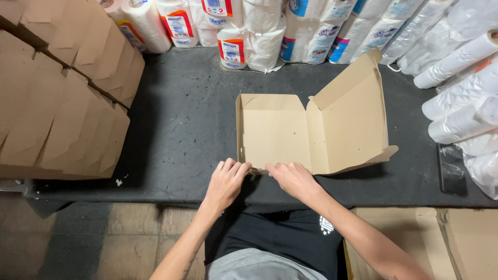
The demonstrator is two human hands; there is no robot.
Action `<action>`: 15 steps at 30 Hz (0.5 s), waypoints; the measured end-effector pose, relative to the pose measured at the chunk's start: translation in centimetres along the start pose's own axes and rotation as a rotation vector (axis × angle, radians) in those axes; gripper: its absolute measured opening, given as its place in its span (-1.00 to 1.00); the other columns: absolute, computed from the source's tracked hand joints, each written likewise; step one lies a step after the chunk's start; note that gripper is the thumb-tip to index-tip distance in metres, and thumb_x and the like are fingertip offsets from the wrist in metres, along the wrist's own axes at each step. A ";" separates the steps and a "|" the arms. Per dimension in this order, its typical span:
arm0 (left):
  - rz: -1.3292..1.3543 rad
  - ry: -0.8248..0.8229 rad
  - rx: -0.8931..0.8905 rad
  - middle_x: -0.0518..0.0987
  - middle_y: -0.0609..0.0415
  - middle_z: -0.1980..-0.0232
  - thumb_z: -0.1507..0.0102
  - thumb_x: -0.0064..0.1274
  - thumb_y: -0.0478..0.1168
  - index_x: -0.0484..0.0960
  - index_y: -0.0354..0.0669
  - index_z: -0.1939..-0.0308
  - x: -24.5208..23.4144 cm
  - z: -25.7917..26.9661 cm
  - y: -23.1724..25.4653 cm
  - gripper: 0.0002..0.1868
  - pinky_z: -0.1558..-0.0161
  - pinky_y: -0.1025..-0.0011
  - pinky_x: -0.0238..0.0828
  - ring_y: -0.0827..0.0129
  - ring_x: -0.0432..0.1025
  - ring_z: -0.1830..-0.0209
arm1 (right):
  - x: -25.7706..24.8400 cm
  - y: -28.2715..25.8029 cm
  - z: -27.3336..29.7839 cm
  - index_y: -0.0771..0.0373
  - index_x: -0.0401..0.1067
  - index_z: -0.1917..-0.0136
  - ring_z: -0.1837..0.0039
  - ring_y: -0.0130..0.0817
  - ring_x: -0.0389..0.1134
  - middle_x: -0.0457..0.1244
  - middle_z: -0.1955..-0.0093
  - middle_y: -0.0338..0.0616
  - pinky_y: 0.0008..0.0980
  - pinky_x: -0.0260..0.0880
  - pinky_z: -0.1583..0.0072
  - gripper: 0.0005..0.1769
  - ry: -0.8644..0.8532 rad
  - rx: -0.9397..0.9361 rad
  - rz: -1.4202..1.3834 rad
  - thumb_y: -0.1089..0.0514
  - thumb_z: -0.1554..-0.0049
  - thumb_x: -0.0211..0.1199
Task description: The person folds flat cardboard into small boxes by hand, stacking each finished box to the side.
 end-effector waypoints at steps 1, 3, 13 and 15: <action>0.001 -0.029 0.008 0.41 0.19 0.41 -0.41 -0.07 -0.18 0.57 0.05 0.00 0.0 0.0 0.0 -0.87 0.19 0.42 0.34 0.31 0.36 0.24 | 0.1 -0.2 0.2 0.09 0.30 -0.19 0.17 0.07 0.51 0.37 0.24 -0.01 0.00 0.58 0.12 -0.79 0.009 -0.006 0.015 0.09 -0.38 -0.11; 0.003 -0.056 0.020 0.45 0.18 0.39 -0.38 -0.03 -0.17 0.56 0.03 -0.03 -1.6 -0.9 -0.2 -0.84 0.16 0.41 0.34 0.30 0.37 0.21 | 0.6 -0.3 0.7 0.08 0.29 -0.21 0.16 0.08 0.51 0.37 0.24 -0.02 0.02 0.58 0.11 -0.79 0.021 -0.008 0.031 0.11 -0.37 -0.09; 0.019 -0.435 0.053 0.48 0.21 -0.10 -0.08 0.21 -0.51 0.53 0.06 -0.02 -0.6 -3.2 -7.6 -0.50 -0.19 0.33 0.35 0.22 0.33 -0.23 | 2.6 1.0 8.8 -0.03 0.35 -0.13 -0.33 0.02 0.34 0.36 -0.16 -0.11 0.11 0.22 -0.35 -0.85 0.137 -0.420 0.208 0.14 -0.28 0.08; -0.144 -0.463 0.144 0.47 0.21 -0.15 -0.04 0.31 -0.47 0.56 0.08 -0.02 0.9 -3.4 -7.5 -0.47 -0.26 0.35 0.31 0.25 0.32 -0.28 | 2.4 3.9 9.8 -0.05 0.35 -0.13 -0.41 -0.07 0.29 0.37 -0.19 -0.21 0.20 0.03 -0.46 -0.84 0.050 -0.447 0.226 0.12 -0.27 0.09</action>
Point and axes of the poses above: each hand's wrist, its own z-axis away from the middle knuckle, its own x-axis out of the palm, y = z × x, the point moved 7 cm from there along -z, towards the middle knuckle
